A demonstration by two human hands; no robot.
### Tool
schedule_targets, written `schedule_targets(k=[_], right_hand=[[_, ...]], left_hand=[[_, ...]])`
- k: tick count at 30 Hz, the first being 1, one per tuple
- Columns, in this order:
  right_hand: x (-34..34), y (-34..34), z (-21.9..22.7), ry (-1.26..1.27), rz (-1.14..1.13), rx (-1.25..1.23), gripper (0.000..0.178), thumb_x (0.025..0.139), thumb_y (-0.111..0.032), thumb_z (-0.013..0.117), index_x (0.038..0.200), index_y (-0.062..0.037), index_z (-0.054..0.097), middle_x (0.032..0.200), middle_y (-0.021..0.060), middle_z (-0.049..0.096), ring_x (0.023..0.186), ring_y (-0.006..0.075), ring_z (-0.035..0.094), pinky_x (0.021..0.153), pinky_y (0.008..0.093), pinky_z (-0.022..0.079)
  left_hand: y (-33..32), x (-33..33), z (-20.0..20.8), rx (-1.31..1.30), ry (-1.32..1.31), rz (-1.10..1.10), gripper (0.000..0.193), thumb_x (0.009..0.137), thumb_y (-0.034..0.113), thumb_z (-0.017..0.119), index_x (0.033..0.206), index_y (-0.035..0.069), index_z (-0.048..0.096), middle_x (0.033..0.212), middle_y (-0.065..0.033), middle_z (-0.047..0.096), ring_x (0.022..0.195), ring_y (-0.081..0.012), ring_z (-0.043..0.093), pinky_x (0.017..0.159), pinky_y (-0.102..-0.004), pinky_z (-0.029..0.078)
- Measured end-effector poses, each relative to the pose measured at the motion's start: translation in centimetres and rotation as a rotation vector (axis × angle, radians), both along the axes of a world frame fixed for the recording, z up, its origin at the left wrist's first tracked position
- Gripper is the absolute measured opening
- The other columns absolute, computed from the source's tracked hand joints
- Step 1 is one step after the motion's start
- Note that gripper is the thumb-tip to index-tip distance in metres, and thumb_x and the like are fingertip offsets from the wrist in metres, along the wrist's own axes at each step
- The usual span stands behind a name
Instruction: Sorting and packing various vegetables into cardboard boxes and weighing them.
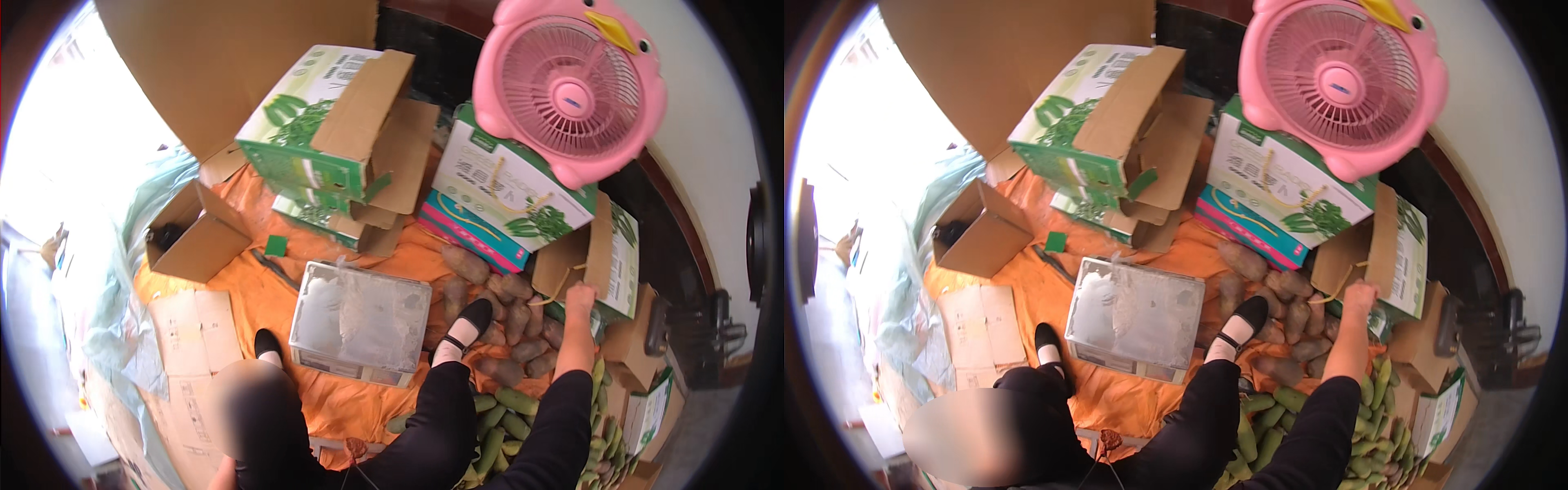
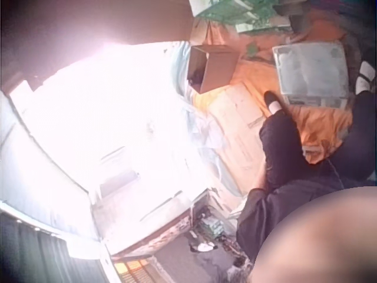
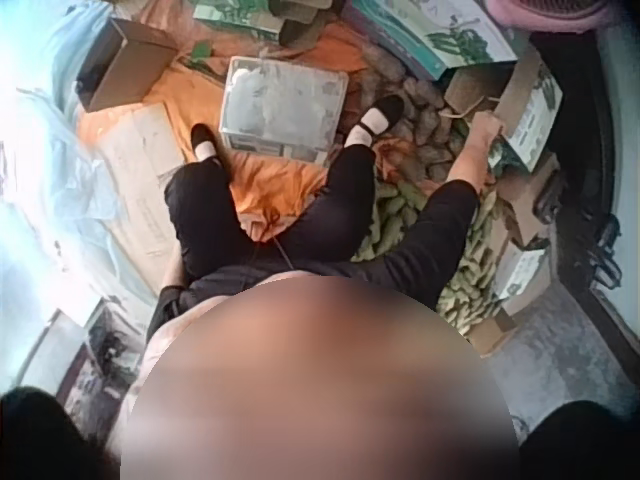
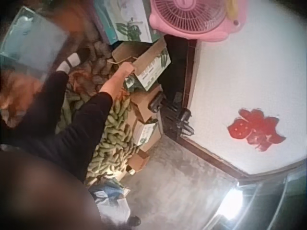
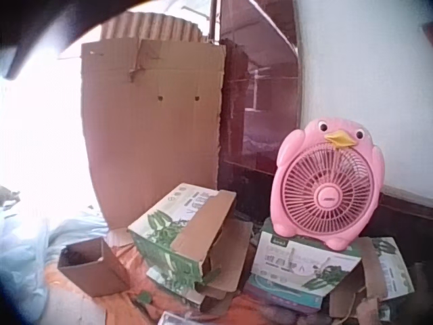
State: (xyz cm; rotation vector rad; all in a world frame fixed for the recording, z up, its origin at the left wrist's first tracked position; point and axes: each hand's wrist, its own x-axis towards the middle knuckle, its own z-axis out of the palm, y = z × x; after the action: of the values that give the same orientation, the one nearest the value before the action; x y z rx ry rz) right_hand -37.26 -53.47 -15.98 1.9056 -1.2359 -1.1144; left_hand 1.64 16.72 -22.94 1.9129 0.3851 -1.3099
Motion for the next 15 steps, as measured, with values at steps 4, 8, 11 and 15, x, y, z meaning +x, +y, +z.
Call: schedule_targets(k=[4, 8, 11, 15], right_hand=[[-2.3, 0.6, 0.0, -0.061, 0.051, -0.005, 0.019, 0.085, -0.017, 0.053, 0.091, -0.0176, 0.071, 0.094, -0.0008, 0.065, 0.088, 0.0185, 0.064, 0.06, 0.0427, 0.046], [-5.2, 2.4, 0.9, -0.145, 0.147, -0.024, 0.019, 0.085, -0.015, 0.053, 0.085, -0.0176, 0.072, 0.091, -0.0004, 0.064, 0.089, 0.0177, 0.064, 0.067, 0.0341, 0.05], [-9.2, 5.0, 2.4, -0.133, 0.157, -0.003, 0.017, 0.084, -0.011, 0.054, 0.087, -0.0131, 0.071, 0.095, 0.0035, 0.064, 0.089, 0.0191, 0.064, 0.071, 0.0311, 0.051], [-12.4, 8.7, 3.4, -0.308, 0.227, -0.086, 0.014, 0.079, -0.009, 0.056, 0.077, -0.0122, 0.07, 0.087, 0.0071, 0.064, 0.084, 0.0226, 0.064, 0.069, 0.0335, 0.052]], left_hand=[[4.7, -2.8, 1.9, 0.041, -0.05, 0.115, 0.022, 0.086, 0.017, 0.062, 0.104, 0.005, 0.064, 0.092, -0.0049, 0.066, 0.084, -0.0188, 0.062, 0.077, -0.0314, 0.05], [8.7, -5.6, 4.1, 0.053, -0.11, 0.232, 0.022, 0.086, 0.017, 0.062, 0.104, 0.005, 0.064, 0.092, -0.0049, 0.067, 0.084, -0.0187, 0.062, 0.077, -0.0313, 0.05], [7.1, -6.5, 7.5, 0.001, -0.129, 0.236, 0.023, 0.085, 0.015, 0.063, 0.105, 0.003, 0.063, 0.092, -0.0054, 0.066, 0.084, -0.0175, 0.062, 0.076, -0.0308, 0.05], [11.2, -6.6, 2.3, -0.083, -0.012, 0.298, 0.023, 0.088, 0.019, 0.062, 0.105, 0.003, 0.063, 0.09, -0.0059, 0.065, 0.084, -0.015, 0.062, 0.071, -0.0295, 0.049]])
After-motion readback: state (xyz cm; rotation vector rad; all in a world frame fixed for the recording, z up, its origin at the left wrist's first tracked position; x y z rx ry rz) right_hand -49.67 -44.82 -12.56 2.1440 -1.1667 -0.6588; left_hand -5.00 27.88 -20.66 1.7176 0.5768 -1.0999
